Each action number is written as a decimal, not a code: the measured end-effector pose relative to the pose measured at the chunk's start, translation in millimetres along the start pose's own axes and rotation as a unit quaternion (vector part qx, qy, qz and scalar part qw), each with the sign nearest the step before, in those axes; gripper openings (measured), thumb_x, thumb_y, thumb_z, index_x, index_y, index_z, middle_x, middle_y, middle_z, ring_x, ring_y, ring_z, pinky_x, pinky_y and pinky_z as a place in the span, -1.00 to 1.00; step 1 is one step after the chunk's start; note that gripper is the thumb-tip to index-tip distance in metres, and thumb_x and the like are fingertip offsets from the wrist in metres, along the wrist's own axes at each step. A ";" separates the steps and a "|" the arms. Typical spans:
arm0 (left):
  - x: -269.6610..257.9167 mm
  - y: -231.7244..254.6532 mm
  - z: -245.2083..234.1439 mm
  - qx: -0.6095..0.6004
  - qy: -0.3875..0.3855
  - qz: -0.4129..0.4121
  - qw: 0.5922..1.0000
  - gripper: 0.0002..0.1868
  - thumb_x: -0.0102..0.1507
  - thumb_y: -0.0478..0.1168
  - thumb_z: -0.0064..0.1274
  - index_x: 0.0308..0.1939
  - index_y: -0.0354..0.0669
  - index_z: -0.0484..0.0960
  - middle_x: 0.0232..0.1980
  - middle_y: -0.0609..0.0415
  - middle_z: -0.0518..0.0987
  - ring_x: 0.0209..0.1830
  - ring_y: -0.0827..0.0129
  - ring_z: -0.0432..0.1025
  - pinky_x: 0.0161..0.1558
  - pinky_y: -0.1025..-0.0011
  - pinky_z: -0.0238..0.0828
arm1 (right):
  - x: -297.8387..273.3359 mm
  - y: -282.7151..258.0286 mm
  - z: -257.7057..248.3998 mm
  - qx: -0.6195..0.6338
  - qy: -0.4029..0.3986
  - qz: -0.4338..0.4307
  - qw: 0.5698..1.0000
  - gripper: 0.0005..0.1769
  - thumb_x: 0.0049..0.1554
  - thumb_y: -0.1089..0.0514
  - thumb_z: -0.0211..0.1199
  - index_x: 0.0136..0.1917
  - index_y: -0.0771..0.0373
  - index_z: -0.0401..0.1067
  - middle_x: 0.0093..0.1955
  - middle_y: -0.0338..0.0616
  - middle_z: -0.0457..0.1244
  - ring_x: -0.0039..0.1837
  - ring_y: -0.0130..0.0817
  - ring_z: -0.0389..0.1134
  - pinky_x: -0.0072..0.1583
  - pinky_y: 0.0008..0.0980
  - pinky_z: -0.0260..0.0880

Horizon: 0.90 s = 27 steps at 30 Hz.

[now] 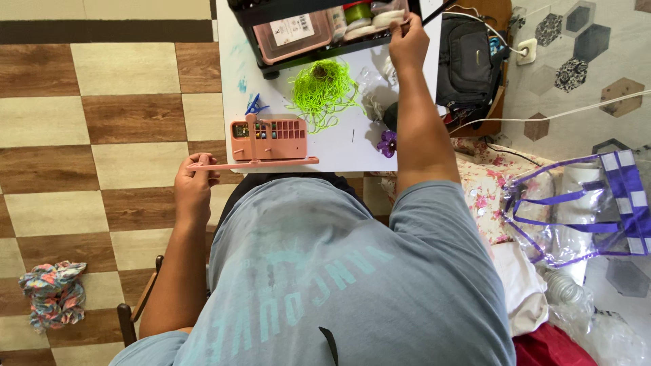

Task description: The person wipes metal and plastic stand parts with a cloth, fits the plastic frame pieces together, and attaches the stand to an organizer tray by hand.

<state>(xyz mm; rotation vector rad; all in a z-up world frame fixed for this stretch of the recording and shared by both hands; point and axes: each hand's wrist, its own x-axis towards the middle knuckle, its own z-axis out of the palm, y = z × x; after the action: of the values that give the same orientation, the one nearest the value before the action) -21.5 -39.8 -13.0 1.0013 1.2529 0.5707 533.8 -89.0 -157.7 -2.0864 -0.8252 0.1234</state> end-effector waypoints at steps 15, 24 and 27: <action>29.6 6.1 -14.5 -0.013 -0.043 0.022 0.999 -0.78 0.47 -0.11 -0.04 -0.02 -0.21 0.52 -0.11 0.16 0.53 -0.30 0.56 0.40 -0.22 0.56 0.40 | -59.6 1.3 -8.5 0.020 0.008 -0.084 0.996 -0.30 0.28 0.01 0.33 0.50 0.34 0.10 -0.02 0.01 0.47 -0.02 -0.17 0.54 0.01 -0.29 0.52; 51.5 -13.8 -37.7 -0.026 -0.057 0.014 0.998 -0.81 0.48 -0.14 -0.03 -0.02 -0.19 0.52 -0.09 0.16 0.54 -0.27 0.55 0.41 -0.15 0.54 0.45 | -163.5 -31.4 -44.5 -0.018 0.038 0.068 0.997 -0.77 0.32 0.10 0.22 0.15 0.29 0.50 -0.09 -0.03 0.44 -0.14 -0.26 0.47 -0.07 -0.32 0.46; 60.6 -28.5 -40.6 -0.029 -0.068 -0.018 0.997 -0.82 0.48 -0.14 -0.04 -0.03 -0.17 0.53 -0.12 0.17 0.53 -0.30 0.54 0.40 -0.20 0.54 0.43 | -235.1 -57.9 -34.1 0.009 -0.014 -0.016 1.000 -0.82 0.21 0.27 0.22 0.10 0.31 0.49 -0.06 -0.01 0.36 -0.13 -0.18 0.40 -0.12 -0.31 0.41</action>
<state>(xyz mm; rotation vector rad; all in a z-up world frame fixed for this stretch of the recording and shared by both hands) -48.8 8.6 -68.0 0.9508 1.1259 0.4994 334.4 -229.4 -140.6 -2.0577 -0.8701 0.1431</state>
